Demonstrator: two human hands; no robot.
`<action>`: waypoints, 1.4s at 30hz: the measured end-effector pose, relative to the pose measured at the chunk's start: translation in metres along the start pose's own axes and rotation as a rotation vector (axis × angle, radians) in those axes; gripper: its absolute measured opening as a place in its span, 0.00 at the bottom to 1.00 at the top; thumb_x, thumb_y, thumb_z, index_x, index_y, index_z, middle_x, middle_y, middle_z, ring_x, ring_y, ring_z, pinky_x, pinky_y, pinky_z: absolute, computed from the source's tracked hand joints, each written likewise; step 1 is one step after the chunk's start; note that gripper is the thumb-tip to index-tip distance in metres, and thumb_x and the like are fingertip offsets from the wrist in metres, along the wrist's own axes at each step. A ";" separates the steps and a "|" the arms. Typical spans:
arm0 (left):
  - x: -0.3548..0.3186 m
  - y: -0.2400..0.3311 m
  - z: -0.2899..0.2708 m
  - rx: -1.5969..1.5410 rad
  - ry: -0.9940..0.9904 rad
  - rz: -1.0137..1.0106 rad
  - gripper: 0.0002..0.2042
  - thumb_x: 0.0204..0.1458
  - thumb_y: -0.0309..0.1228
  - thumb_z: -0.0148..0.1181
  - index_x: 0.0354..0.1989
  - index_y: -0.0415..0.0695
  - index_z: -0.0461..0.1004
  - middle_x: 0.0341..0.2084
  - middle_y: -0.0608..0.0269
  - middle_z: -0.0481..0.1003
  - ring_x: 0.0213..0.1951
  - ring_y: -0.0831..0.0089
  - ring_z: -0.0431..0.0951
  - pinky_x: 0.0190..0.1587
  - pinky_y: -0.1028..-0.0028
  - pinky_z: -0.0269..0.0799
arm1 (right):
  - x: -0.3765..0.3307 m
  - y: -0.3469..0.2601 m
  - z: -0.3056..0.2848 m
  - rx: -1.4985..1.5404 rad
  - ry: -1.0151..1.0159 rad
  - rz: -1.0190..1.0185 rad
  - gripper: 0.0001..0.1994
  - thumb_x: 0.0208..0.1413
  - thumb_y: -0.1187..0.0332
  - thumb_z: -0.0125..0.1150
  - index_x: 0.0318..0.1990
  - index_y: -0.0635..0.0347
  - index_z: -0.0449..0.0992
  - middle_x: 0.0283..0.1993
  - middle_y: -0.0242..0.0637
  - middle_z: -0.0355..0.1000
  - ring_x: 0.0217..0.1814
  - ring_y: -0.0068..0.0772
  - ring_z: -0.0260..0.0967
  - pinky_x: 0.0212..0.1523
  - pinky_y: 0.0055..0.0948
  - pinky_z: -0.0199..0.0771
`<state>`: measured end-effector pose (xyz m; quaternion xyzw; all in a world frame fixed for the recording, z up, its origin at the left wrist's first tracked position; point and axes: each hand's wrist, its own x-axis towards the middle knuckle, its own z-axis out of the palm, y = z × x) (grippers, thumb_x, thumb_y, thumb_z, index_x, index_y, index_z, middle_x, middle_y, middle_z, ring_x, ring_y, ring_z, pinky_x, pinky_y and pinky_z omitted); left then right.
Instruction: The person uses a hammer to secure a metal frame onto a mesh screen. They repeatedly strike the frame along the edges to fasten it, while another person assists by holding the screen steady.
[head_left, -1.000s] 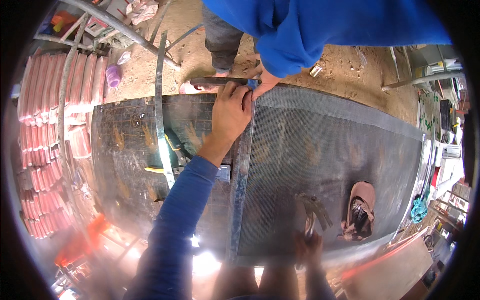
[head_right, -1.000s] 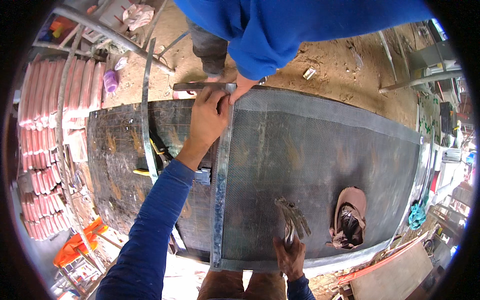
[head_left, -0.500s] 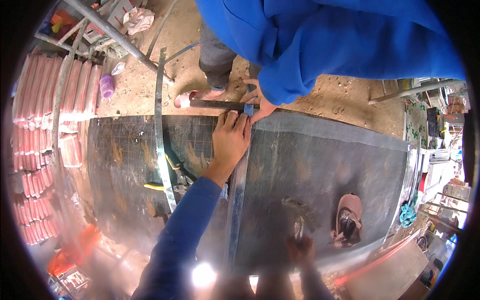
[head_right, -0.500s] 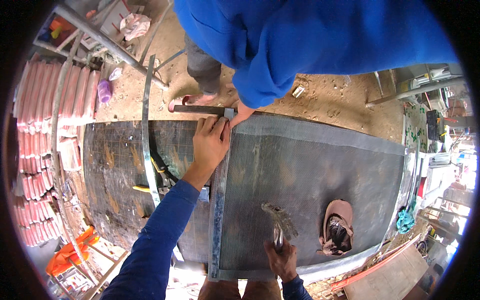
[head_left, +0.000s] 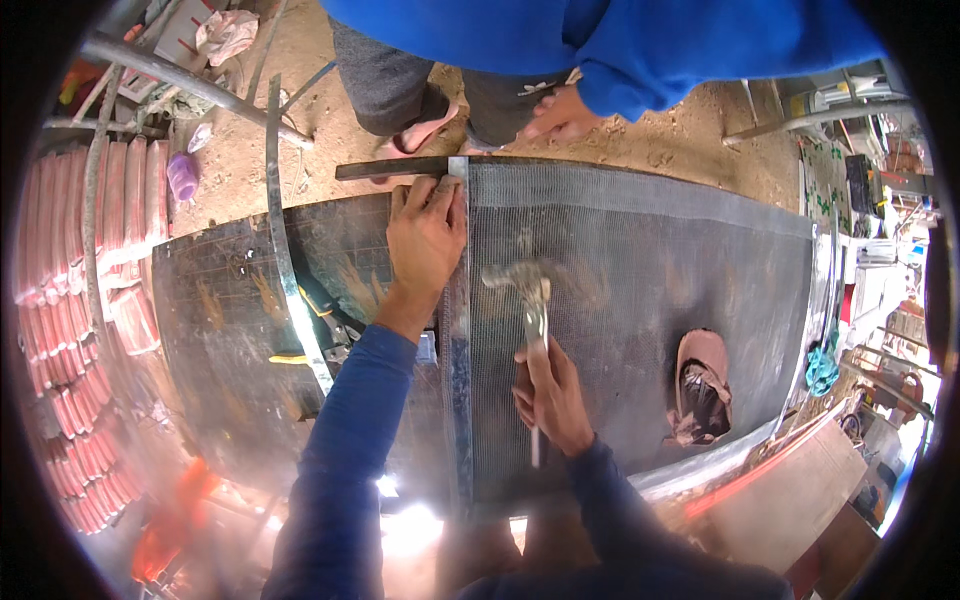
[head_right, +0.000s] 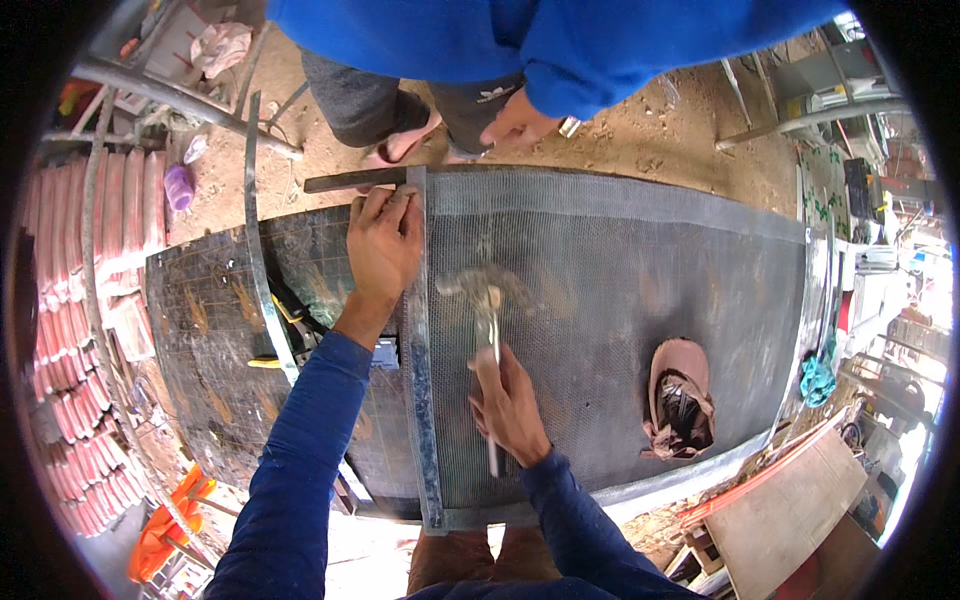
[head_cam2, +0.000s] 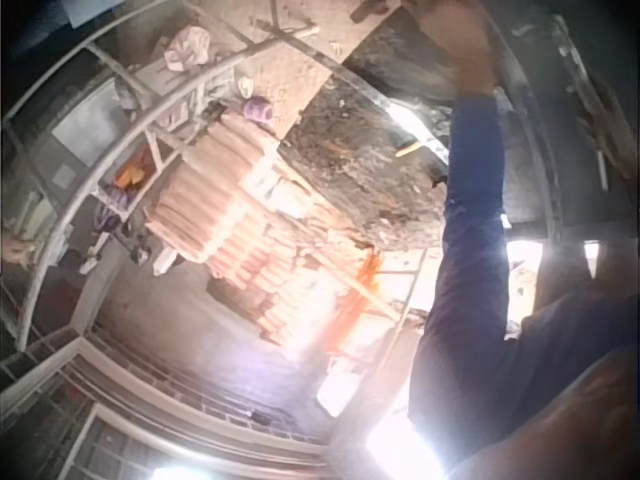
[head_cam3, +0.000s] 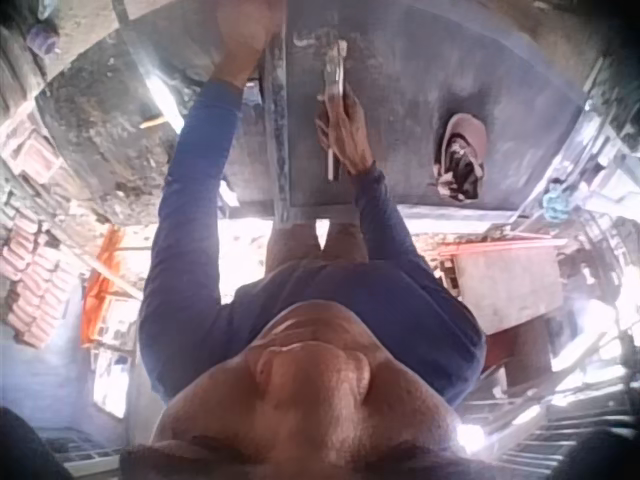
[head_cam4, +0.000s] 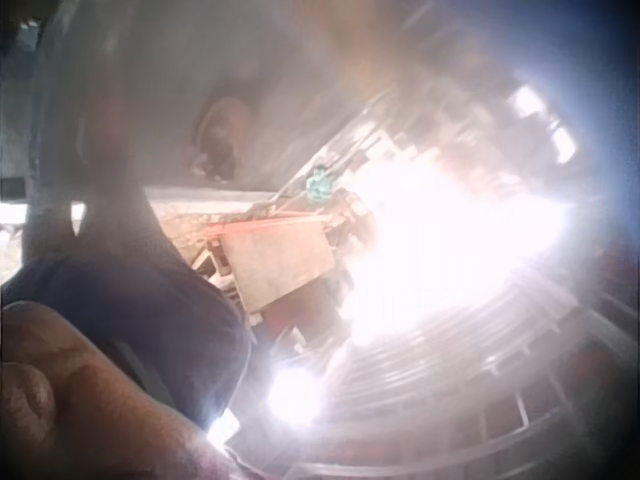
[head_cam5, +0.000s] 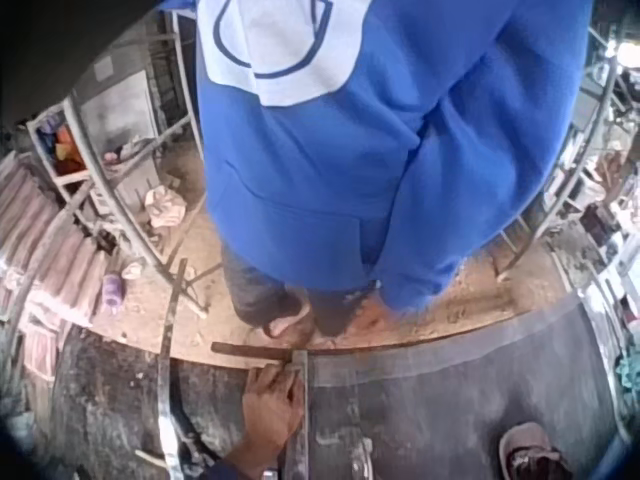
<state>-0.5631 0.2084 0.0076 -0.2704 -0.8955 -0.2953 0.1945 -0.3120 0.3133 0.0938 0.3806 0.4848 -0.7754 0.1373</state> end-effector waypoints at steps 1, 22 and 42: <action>0.000 0.000 -0.001 0.011 -0.005 0.001 0.07 0.63 0.27 0.70 0.46 0.42 0.88 0.43 0.56 0.82 0.42 0.48 0.82 0.47 0.55 0.81 | 0.012 0.004 0.004 0.054 -0.023 -0.006 0.23 0.82 0.43 0.52 0.47 0.55 0.70 0.21 0.20 0.57 0.14 0.13 0.55 0.12 0.22 0.60; -0.008 0.008 0.007 -0.046 0.001 -0.071 0.08 0.66 0.28 0.71 0.50 0.43 0.89 0.50 0.53 0.85 0.47 0.51 0.88 0.49 0.59 0.85 | 0.075 -0.009 0.019 0.530 -0.069 -0.048 0.27 0.79 0.34 0.50 0.41 0.50 0.67 0.20 0.21 0.56 0.13 0.16 0.50 0.12 0.25 0.53; -0.007 0.004 0.006 -0.010 0.027 -0.053 0.06 0.65 0.28 0.71 0.48 0.44 0.89 0.48 0.54 0.85 0.47 0.49 0.87 0.49 0.57 0.85 | 0.076 -0.016 0.037 0.428 -0.035 -0.004 0.28 0.78 0.32 0.51 0.40 0.50 0.67 0.20 0.20 0.57 0.13 0.17 0.53 0.12 0.25 0.56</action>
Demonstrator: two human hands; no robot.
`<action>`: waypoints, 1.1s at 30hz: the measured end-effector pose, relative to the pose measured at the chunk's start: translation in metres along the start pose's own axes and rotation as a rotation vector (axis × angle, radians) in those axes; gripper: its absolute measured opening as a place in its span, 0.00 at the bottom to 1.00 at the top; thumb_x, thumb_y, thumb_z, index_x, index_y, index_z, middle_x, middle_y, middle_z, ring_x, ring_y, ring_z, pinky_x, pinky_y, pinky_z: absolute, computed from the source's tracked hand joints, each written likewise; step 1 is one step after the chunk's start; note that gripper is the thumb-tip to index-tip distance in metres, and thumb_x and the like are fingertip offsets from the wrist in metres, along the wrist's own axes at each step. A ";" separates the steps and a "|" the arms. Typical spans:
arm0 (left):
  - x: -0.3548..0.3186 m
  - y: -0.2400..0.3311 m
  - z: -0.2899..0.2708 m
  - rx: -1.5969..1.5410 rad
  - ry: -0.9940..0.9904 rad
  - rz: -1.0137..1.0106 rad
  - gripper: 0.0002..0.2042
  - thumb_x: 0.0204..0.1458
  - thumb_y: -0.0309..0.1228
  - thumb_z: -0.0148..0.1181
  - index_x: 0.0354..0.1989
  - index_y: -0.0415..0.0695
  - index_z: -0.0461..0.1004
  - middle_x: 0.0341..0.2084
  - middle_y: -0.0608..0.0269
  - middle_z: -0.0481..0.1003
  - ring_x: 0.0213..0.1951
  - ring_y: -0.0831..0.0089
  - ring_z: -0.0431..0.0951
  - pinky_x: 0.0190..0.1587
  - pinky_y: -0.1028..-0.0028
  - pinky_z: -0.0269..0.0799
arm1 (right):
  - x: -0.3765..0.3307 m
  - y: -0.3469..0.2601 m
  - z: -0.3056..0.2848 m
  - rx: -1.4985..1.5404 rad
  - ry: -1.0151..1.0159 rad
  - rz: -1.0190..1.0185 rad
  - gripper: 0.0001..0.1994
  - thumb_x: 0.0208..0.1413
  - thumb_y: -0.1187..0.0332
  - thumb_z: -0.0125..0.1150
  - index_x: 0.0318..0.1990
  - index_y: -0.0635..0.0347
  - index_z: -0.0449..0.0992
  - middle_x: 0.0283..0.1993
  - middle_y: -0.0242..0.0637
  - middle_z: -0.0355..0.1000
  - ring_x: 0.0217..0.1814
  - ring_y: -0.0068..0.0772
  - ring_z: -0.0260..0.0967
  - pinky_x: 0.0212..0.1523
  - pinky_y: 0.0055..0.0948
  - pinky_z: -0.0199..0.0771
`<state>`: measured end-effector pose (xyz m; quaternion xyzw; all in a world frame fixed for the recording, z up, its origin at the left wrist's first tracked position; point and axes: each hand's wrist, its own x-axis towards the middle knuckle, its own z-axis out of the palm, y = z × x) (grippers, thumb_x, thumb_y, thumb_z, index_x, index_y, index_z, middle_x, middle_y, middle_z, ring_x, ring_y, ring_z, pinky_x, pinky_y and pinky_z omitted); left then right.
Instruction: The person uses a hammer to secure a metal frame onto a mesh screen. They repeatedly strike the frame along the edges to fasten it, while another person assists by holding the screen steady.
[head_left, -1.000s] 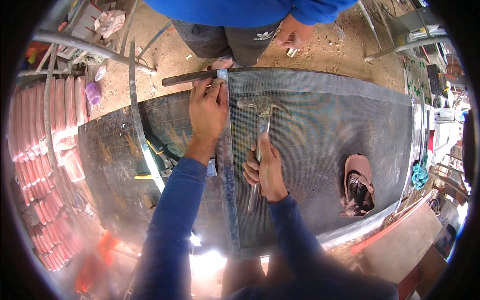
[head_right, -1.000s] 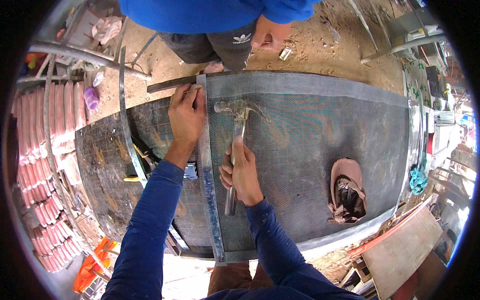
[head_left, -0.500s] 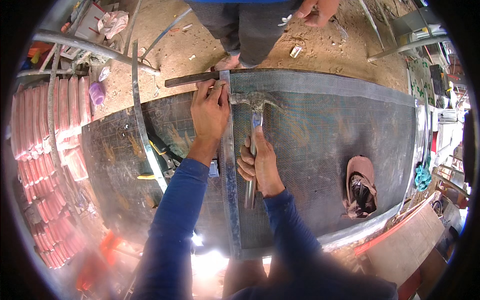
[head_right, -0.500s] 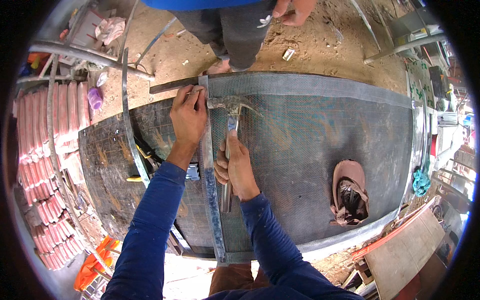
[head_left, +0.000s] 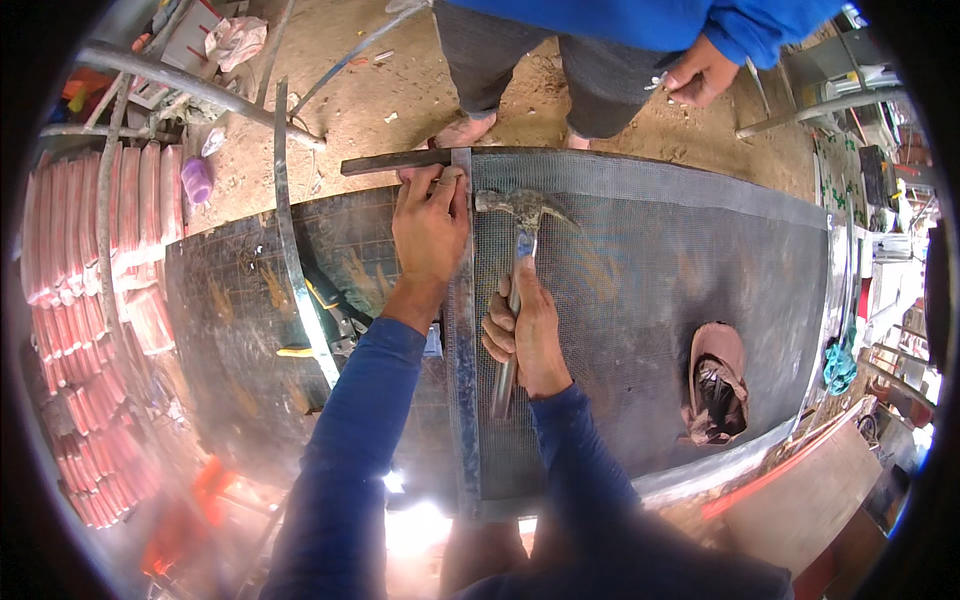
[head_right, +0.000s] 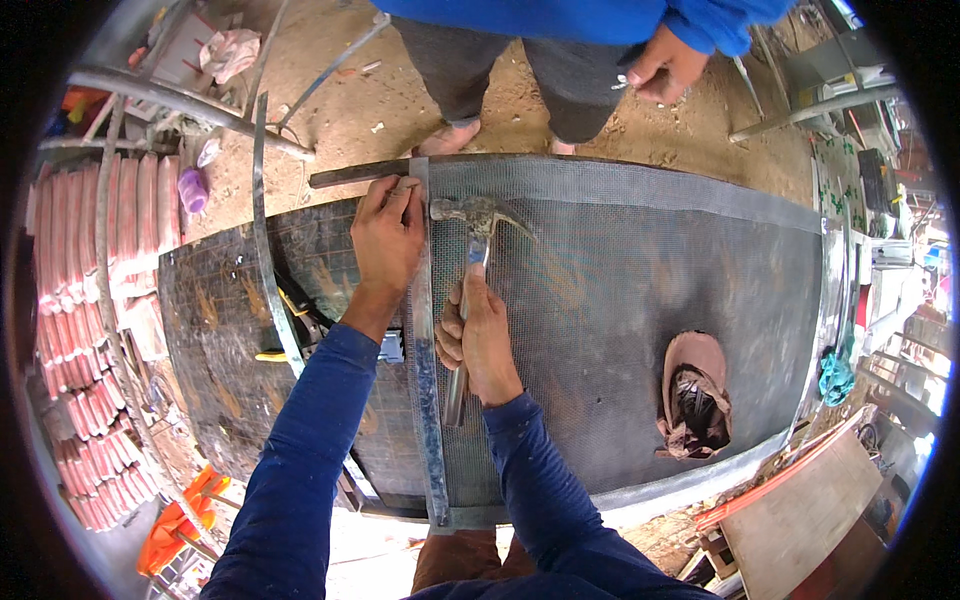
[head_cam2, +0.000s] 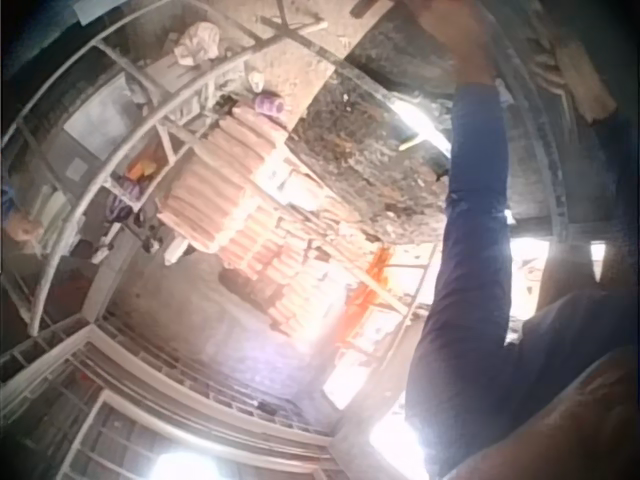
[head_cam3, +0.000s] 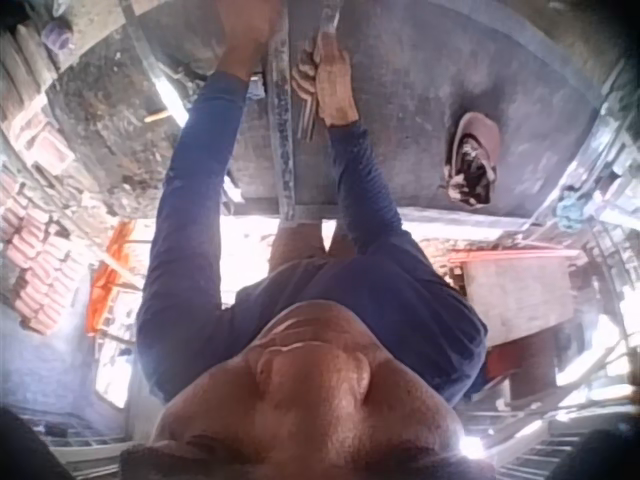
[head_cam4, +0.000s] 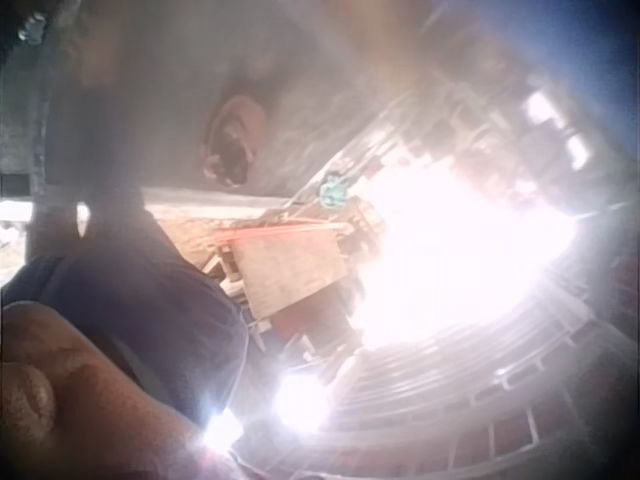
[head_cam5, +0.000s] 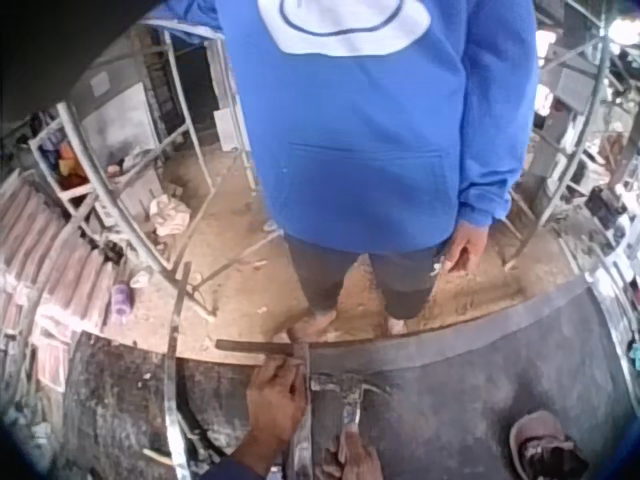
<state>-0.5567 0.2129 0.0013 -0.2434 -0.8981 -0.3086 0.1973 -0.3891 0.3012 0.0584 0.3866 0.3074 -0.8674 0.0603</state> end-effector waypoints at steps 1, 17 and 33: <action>0.000 0.000 0.000 0.001 -0.002 0.000 0.06 0.65 0.28 0.71 0.47 0.43 0.88 0.48 0.54 0.85 0.46 0.49 0.87 0.49 0.57 0.85 | -0.001 0.000 0.001 -0.005 -0.004 -0.005 0.27 0.79 0.34 0.50 0.40 0.49 0.67 0.20 0.20 0.57 0.13 0.16 0.51 0.11 0.25 0.55; -0.002 0.003 0.003 0.052 0.000 0.059 0.05 0.66 0.29 0.70 0.45 0.45 0.87 0.47 0.57 0.84 0.47 0.51 0.87 0.48 0.58 0.84 | -0.001 0.004 -0.013 0.001 -0.061 -0.016 0.29 0.79 0.33 0.49 0.41 0.51 0.67 0.21 0.21 0.55 0.14 0.16 0.53 0.12 0.24 0.57; 0.002 0.002 0.003 -0.010 -0.052 0.048 0.03 0.64 0.26 0.69 0.43 0.44 0.86 0.43 0.56 0.83 0.46 0.49 0.82 0.51 0.55 0.79 | -0.006 -0.003 -0.022 0.036 -0.101 0.022 0.27 0.80 0.35 0.49 0.40 0.50 0.67 0.21 0.22 0.57 0.13 0.16 0.53 0.12 0.25 0.57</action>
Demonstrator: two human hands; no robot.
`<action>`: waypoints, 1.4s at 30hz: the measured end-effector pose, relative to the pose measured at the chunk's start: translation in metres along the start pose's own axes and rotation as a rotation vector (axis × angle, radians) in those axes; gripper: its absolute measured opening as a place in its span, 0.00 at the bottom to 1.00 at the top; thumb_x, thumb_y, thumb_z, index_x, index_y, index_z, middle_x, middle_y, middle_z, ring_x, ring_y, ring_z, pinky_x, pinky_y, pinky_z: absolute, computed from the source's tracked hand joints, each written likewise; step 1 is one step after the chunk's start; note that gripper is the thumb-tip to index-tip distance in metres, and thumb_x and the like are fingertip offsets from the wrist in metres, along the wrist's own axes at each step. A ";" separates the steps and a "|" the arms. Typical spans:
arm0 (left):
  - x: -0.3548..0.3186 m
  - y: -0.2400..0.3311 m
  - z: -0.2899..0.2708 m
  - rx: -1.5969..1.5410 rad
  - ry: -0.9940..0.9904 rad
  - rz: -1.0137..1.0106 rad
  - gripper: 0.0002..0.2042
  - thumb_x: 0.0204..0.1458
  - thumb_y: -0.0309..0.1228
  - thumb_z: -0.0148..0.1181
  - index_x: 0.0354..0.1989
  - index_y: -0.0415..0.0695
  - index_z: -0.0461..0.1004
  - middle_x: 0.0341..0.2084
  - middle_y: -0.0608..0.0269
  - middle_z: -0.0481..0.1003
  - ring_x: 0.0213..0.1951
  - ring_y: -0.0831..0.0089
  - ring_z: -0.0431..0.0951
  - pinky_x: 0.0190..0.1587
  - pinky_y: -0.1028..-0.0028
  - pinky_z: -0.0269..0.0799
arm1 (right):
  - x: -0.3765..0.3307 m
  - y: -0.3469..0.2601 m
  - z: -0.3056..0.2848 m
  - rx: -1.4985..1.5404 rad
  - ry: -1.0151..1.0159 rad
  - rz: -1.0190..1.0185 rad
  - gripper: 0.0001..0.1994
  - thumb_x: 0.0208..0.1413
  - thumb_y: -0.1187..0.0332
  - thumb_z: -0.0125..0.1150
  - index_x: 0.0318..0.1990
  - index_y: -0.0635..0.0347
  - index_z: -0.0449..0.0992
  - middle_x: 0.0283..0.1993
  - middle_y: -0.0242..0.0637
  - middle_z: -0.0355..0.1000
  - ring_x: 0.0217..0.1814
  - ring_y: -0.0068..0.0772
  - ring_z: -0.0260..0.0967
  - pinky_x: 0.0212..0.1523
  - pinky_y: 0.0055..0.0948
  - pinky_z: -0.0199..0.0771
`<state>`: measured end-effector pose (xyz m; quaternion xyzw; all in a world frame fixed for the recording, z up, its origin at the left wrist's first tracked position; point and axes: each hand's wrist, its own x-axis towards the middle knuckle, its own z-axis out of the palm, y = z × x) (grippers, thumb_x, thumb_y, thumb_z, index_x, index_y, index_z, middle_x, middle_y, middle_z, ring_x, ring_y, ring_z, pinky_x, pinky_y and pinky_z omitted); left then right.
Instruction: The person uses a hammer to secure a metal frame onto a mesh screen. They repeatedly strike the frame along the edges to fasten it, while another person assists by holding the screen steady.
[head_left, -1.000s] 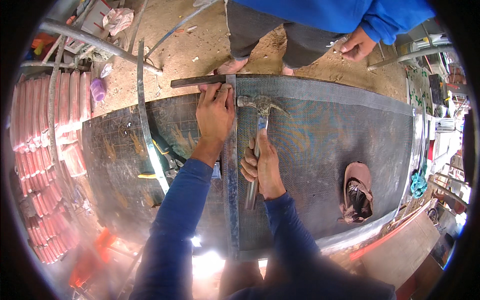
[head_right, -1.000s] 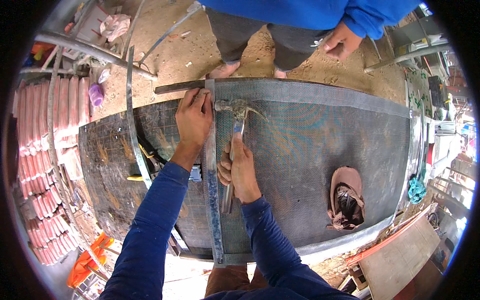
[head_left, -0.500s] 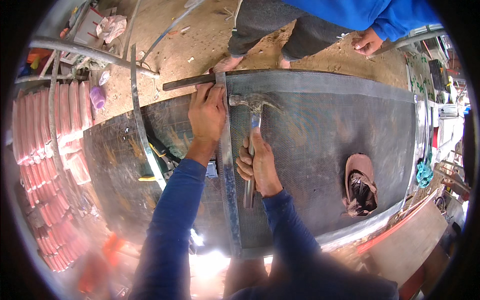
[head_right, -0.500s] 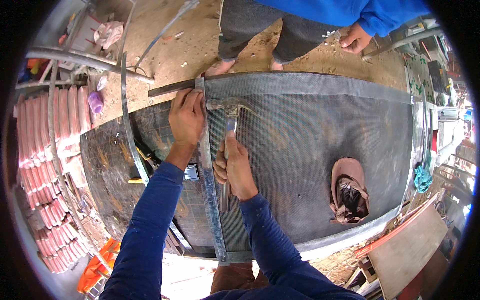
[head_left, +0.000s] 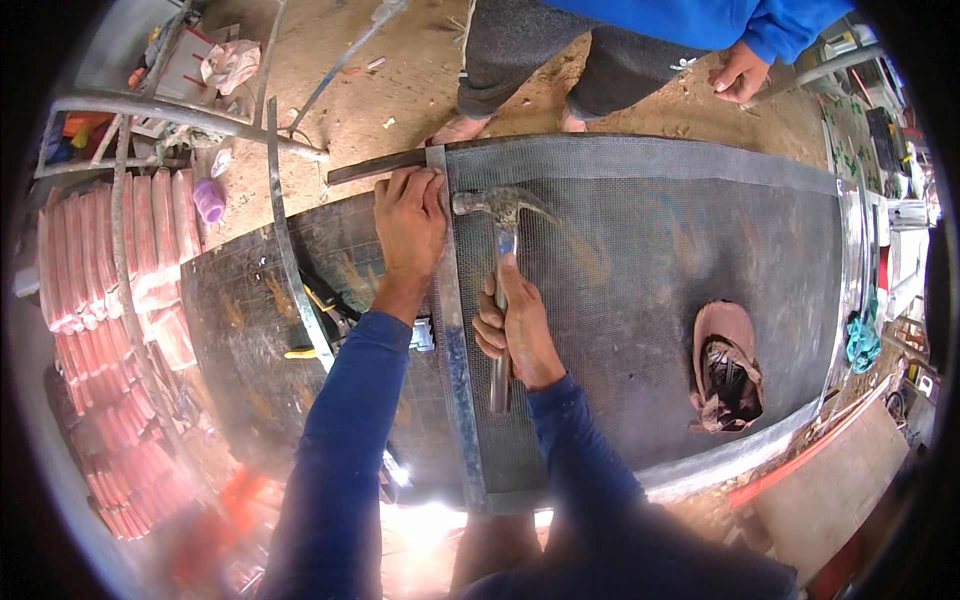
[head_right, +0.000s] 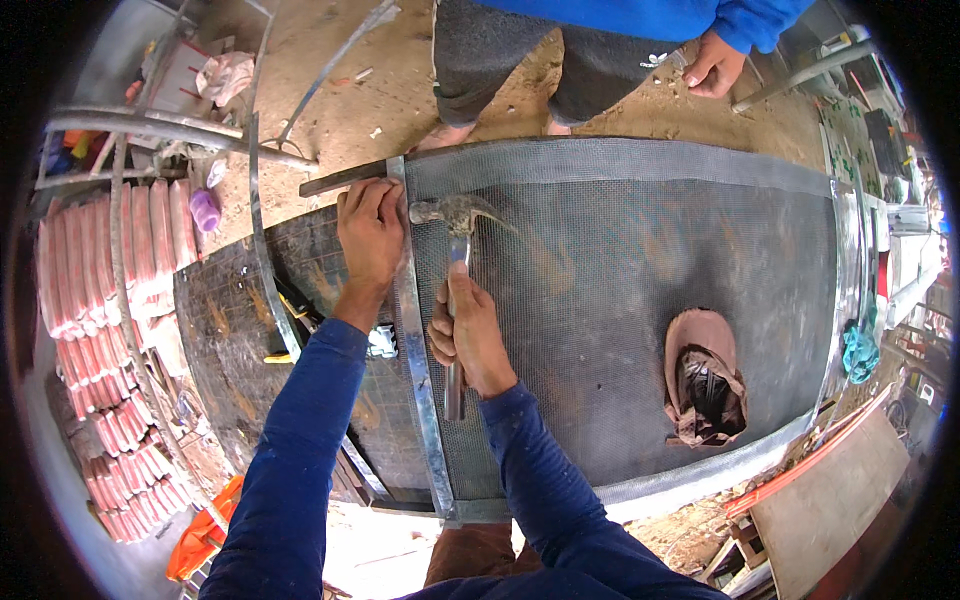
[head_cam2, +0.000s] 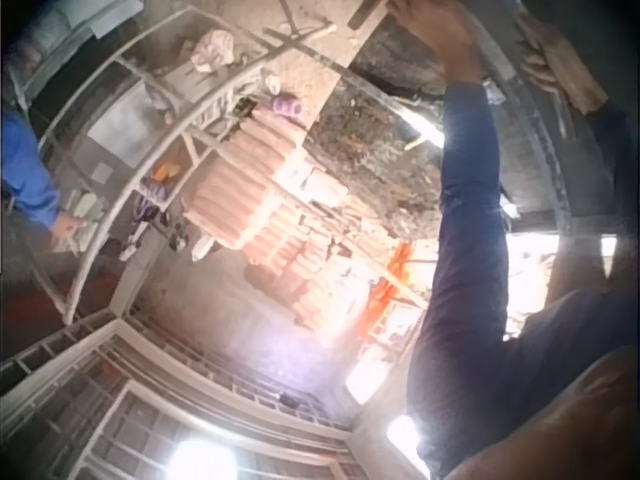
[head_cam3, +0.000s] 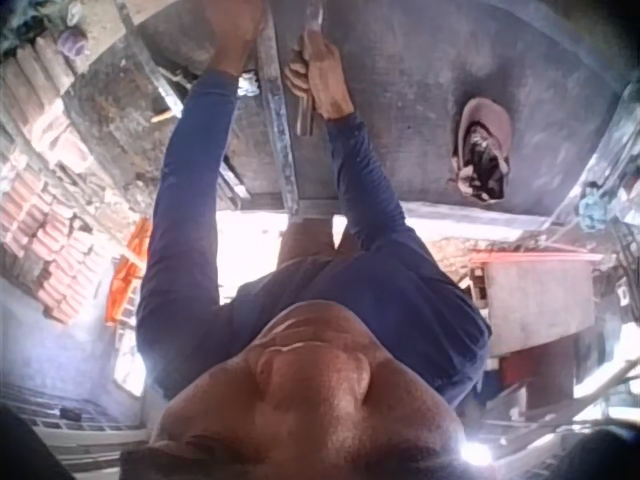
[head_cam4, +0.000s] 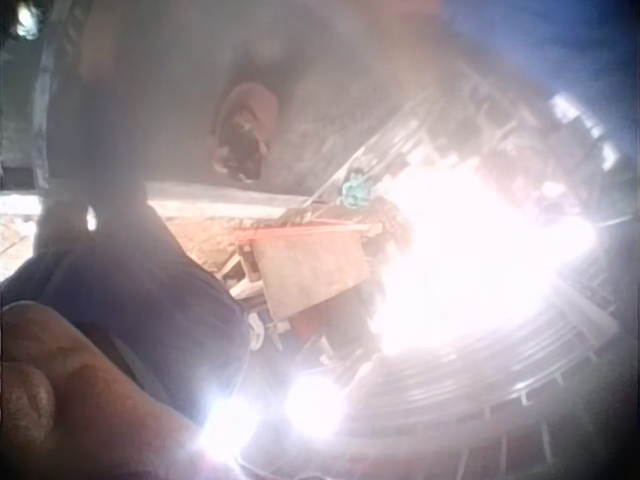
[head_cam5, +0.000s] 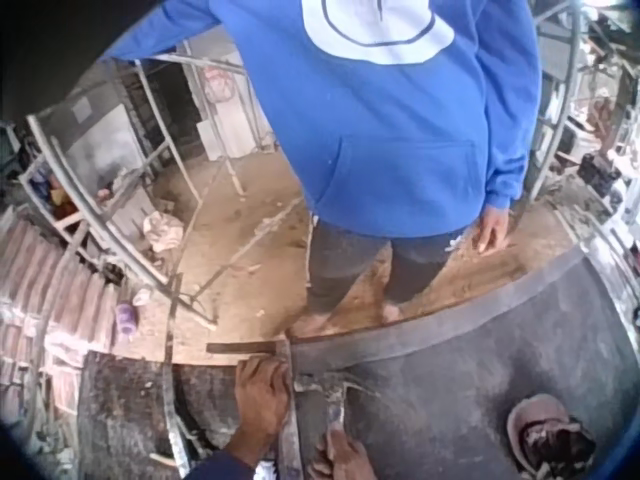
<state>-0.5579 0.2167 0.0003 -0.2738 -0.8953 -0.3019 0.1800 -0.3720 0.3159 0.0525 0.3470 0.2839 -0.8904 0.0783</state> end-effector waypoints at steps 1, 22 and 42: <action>0.000 0.000 0.000 -0.010 0.004 -0.013 0.03 0.64 0.26 0.70 0.43 0.44 0.86 0.43 0.56 0.83 0.46 0.49 0.82 0.51 0.55 0.79 | 0.000 -0.001 -0.001 -0.017 0.003 -0.002 0.27 0.80 0.35 0.49 0.40 0.51 0.67 0.21 0.21 0.57 0.13 0.16 0.53 0.12 0.25 0.57; 0.008 0.008 -0.008 -0.093 -0.014 -0.161 0.02 0.64 0.27 0.70 0.42 0.45 0.86 0.38 0.54 0.83 0.41 0.46 0.85 0.42 0.55 0.81 | -0.002 -0.001 -0.008 -0.100 0.002 -0.007 0.29 0.78 0.32 0.50 0.40 0.51 0.67 0.21 0.21 0.56 0.14 0.16 0.54 0.12 0.24 0.57; 0.004 0.015 -0.007 0.003 -0.034 -0.311 0.04 0.64 0.32 0.69 0.41 0.48 0.81 0.43 0.64 0.80 0.52 0.49 0.80 0.47 0.43 0.75 | -0.013 -0.075 0.058 -1.305 0.192 -0.681 0.29 0.82 0.44 0.52 0.40 0.67 0.70 0.19 0.51 0.69 0.17 0.54 0.74 0.23 0.49 0.70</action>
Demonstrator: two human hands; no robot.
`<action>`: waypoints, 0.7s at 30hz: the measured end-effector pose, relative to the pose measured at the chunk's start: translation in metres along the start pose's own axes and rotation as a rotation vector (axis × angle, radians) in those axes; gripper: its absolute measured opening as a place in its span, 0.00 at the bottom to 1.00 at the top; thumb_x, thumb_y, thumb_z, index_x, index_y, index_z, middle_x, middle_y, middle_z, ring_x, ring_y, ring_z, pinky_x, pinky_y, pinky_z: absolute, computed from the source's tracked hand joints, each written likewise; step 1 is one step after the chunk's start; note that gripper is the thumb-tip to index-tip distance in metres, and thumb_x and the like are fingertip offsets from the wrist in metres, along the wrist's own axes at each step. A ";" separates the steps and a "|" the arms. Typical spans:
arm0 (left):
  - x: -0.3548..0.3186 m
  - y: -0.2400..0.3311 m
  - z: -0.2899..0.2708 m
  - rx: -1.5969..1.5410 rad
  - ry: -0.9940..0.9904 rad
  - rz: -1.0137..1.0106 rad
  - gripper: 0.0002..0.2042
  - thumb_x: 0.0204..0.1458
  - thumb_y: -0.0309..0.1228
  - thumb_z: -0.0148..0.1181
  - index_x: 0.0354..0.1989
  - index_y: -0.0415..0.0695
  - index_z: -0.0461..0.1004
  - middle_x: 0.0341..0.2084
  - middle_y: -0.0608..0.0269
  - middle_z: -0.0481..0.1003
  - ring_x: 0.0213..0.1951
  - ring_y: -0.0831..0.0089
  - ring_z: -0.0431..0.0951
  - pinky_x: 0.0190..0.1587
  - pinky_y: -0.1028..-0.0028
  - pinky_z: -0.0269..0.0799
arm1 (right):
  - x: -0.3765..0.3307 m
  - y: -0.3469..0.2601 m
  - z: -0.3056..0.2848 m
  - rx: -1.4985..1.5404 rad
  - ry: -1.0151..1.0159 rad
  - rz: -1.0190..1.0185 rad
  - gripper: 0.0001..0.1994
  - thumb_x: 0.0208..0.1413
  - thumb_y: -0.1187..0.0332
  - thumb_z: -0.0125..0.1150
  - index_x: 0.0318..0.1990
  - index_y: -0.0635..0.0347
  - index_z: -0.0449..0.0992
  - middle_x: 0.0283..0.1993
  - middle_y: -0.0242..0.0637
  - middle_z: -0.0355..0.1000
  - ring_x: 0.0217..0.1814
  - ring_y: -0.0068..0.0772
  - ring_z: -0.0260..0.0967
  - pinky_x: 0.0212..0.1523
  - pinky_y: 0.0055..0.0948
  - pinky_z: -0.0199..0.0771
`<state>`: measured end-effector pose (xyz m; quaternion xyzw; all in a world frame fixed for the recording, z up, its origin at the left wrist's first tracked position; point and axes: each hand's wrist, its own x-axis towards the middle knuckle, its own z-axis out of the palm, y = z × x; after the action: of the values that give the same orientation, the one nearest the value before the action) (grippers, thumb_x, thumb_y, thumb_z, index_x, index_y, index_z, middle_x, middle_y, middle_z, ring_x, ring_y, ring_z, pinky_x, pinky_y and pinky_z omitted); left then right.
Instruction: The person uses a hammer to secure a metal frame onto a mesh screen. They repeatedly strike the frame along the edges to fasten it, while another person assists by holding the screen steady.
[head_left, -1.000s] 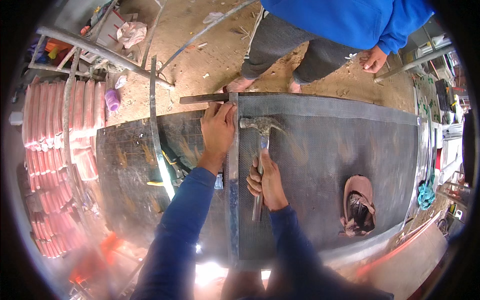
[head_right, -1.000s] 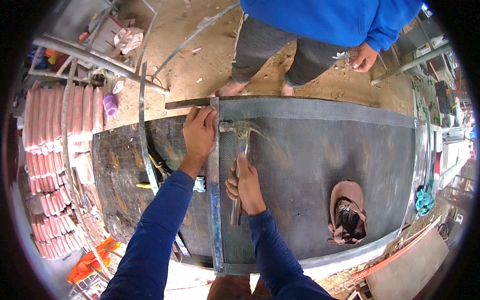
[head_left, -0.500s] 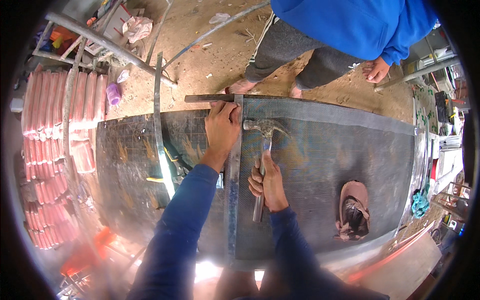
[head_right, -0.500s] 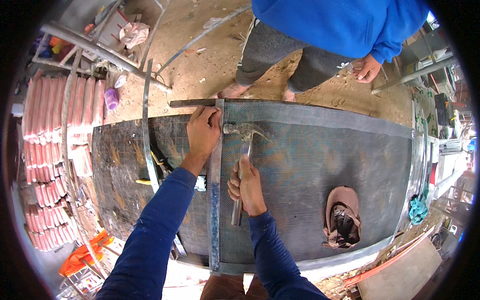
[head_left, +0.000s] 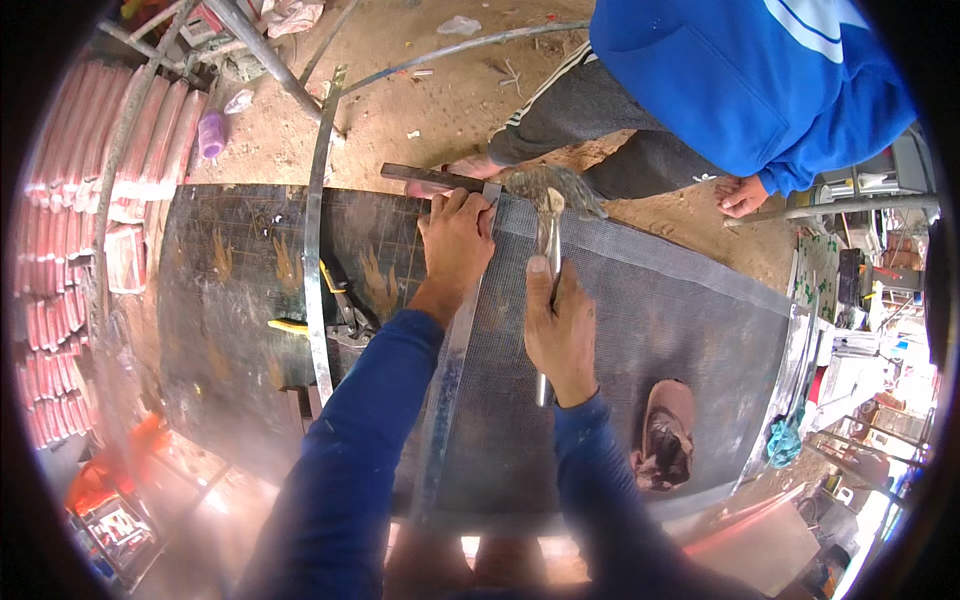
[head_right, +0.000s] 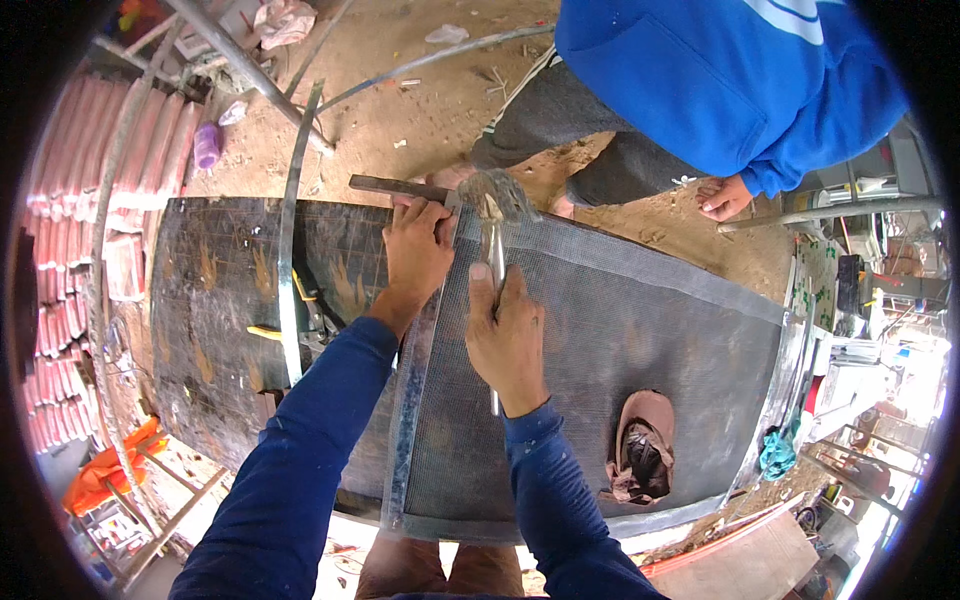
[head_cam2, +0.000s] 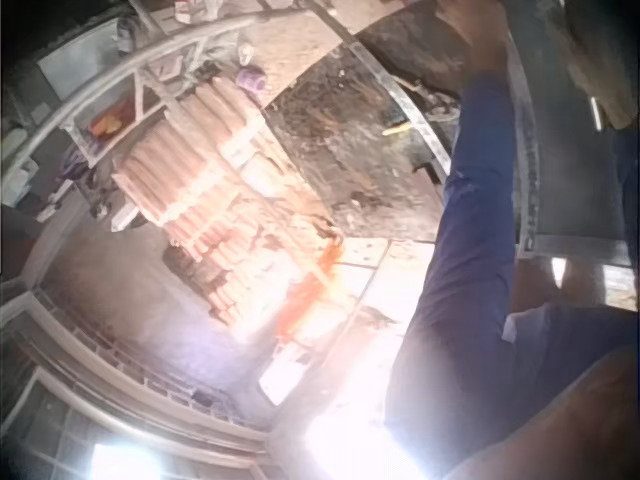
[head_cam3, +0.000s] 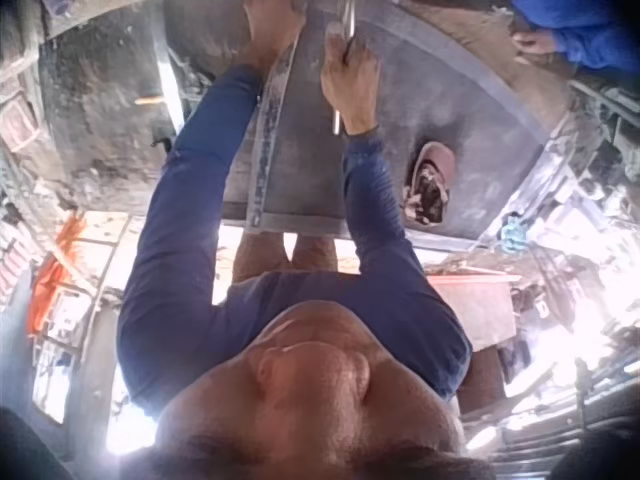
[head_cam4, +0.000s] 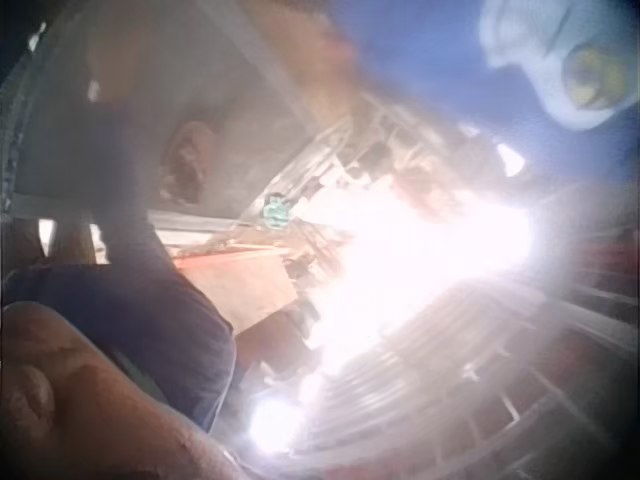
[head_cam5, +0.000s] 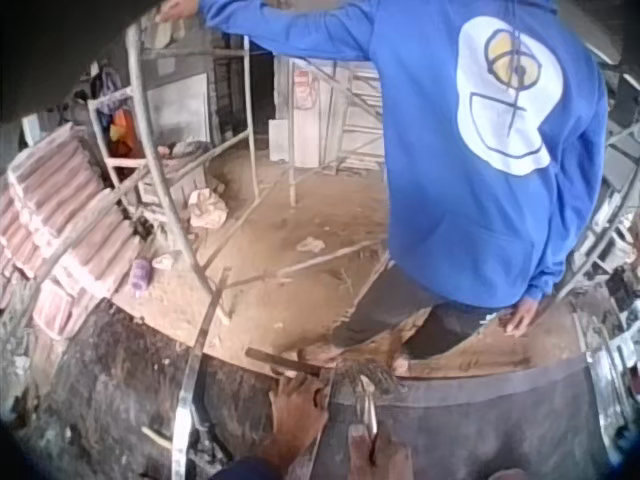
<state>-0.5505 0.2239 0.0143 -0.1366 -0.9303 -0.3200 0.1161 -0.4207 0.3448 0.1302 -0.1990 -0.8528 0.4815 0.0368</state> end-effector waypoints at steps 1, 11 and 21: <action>-0.001 0.001 0.000 -0.011 0.009 0.001 0.04 0.64 0.32 0.69 0.41 0.48 0.81 0.43 0.64 0.80 0.52 0.49 0.80 0.47 0.43 0.74 | 0.002 -0.009 -0.003 -0.039 0.011 -0.032 0.28 0.82 0.46 0.53 0.40 0.67 0.70 0.20 0.52 0.69 0.19 0.58 0.74 0.24 0.51 0.70; 0.002 0.005 -0.002 -0.010 -0.141 -0.119 0.04 0.67 0.35 0.65 0.45 0.51 0.79 0.47 0.66 0.81 0.56 0.52 0.79 0.54 0.43 0.69 | 0.017 -0.013 0.017 -0.256 -0.032 0.031 0.24 0.81 0.51 0.57 0.42 0.69 0.72 0.24 0.62 0.76 0.28 0.67 0.82 0.28 0.56 0.77; 0.004 0.008 -0.006 -0.007 -0.177 -0.150 0.05 0.69 0.35 0.64 0.47 0.51 0.77 0.50 0.65 0.80 0.58 0.50 0.78 0.56 0.41 0.69 | 0.007 -0.037 0.010 -0.137 0.017 0.009 0.24 0.80 0.52 0.58 0.42 0.69 0.72 0.26 0.62 0.77 0.28 0.69 0.81 0.28 0.55 0.76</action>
<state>-0.5507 0.2271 0.0242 -0.0950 -0.9434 -0.3177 0.0088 -0.4410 0.3226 0.1551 -0.2092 -0.8824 0.4205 0.0281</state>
